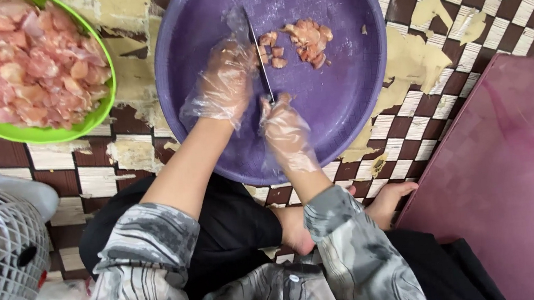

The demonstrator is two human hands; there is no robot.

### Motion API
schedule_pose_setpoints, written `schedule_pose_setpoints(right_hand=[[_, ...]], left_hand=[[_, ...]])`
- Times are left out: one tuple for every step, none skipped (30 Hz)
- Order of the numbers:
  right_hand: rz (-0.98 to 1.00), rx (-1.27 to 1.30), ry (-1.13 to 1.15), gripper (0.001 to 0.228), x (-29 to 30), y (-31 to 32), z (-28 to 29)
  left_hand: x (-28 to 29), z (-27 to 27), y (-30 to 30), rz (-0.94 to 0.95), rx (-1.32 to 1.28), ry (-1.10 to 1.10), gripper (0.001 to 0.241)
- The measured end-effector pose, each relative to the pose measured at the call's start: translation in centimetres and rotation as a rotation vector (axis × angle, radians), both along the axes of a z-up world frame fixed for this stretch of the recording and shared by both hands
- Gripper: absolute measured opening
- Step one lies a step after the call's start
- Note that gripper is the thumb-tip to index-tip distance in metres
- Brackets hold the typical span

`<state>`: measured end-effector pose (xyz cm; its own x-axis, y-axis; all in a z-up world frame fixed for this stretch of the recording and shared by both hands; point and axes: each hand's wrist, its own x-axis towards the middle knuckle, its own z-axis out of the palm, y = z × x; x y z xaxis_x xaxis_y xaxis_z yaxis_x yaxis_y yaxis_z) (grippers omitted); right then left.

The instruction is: Cutting raw chicken meat into small pieces on a tray and transferring them to a bowl

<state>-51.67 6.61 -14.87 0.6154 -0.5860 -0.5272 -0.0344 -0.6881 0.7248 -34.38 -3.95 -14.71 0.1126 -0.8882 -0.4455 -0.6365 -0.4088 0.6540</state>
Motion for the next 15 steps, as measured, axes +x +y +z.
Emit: schedule_pose_setpoints(right_hand=[[0.006, 0.007, -0.001, 0.047, 0.4, 0.1, 0.2], [-0.271, 0.066, -0.220, 0.044, 1.0, 0.0, 0.3], [-0.548, 0.127, -0.439, 0.042, 1.6, -0.2, 0.4], [-0.538, 0.121, -0.443, 0.042, 1.9, -0.2, 2.1], [-0.618, 0.148, -0.379, 0.041, 2.2, -0.1, 3.8], [-0.699, 0.184, -0.313, 0.044, 2.6, 0.4, 5.5], [-0.689, 0.188, -0.317, 0.044, 2.3, 1.0, 4.9], [-0.750, 0.091, -0.417, 0.056, 1.9, 1.9, 4.3], [-0.811, -0.007, -0.515, 0.068, 1.5, 2.8, 3.7], [-0.812, -0.005, -0.517, 0.068, 1.5, 2.0, 4.5], [-1.056, 0.135, -0.684, 0.069, 1.5, 1.2, 5.3], [-1.294, 0.278, -0.853, 0.069, 1.5, 0.2, 6.1], [-1.293, 0.278, -0.858, 0.069, 1.8, -0.5, 6.7], [-1.521, 0.339, -1.031, 0.066, 2.1, -1.2, 7.4], [-1.746, 0.405, -1.207, 0.064, 2.3, -1.9, 8.0]], left_hand=[[-0.4, -0.6, 0.2, 0.006, 0.007, -0.001, 0.044], [-0.6, -1.2, 0.0, 0.064, -0.023, -0.030, 0.042], [-0.7, -1.8, -0.1, 0.122, -0.052, -0.060, 0.040], [-1.0, -3.2, 0.0, 0.131, -0.060, -0.062, 0.040], [-1.3, -4.6, 0.2, 0.023, -0.282, -0.227, 0.035], [-1.4, -6.1, 0.9, -0.089, -0.492, -0.394, 0.038], [-1.4, -6.3, 0.7, -0.081, -0.490, -0.402, 0.038], [-1.5, -6.4, 0.7, 0.079, -0.409, -0.267, 0.029], [-1.7, -6.5, 0.7, 0.237, -0.327, -0.132, 0.038], [-1.1, -4.4, 0.5, 0.236, -0.326, -0.134, 0.038], [-0.5, -2.2, 0.3, 0.158, -0.155, -0.076, 0.044], [0.1, 0.0, -0.2, 0.080, 0.011, -0.017, 0.052], [0.1, -0.5, -0.2, 0.079, 0.009, -0.020, 0.052], [-0.1, -0.9, -0.3, 0.120, -0.079, 0.042, 0.041], [-0.3, -1.4, -0.4, 0.160, -0.167, 0.105, 0.032]])
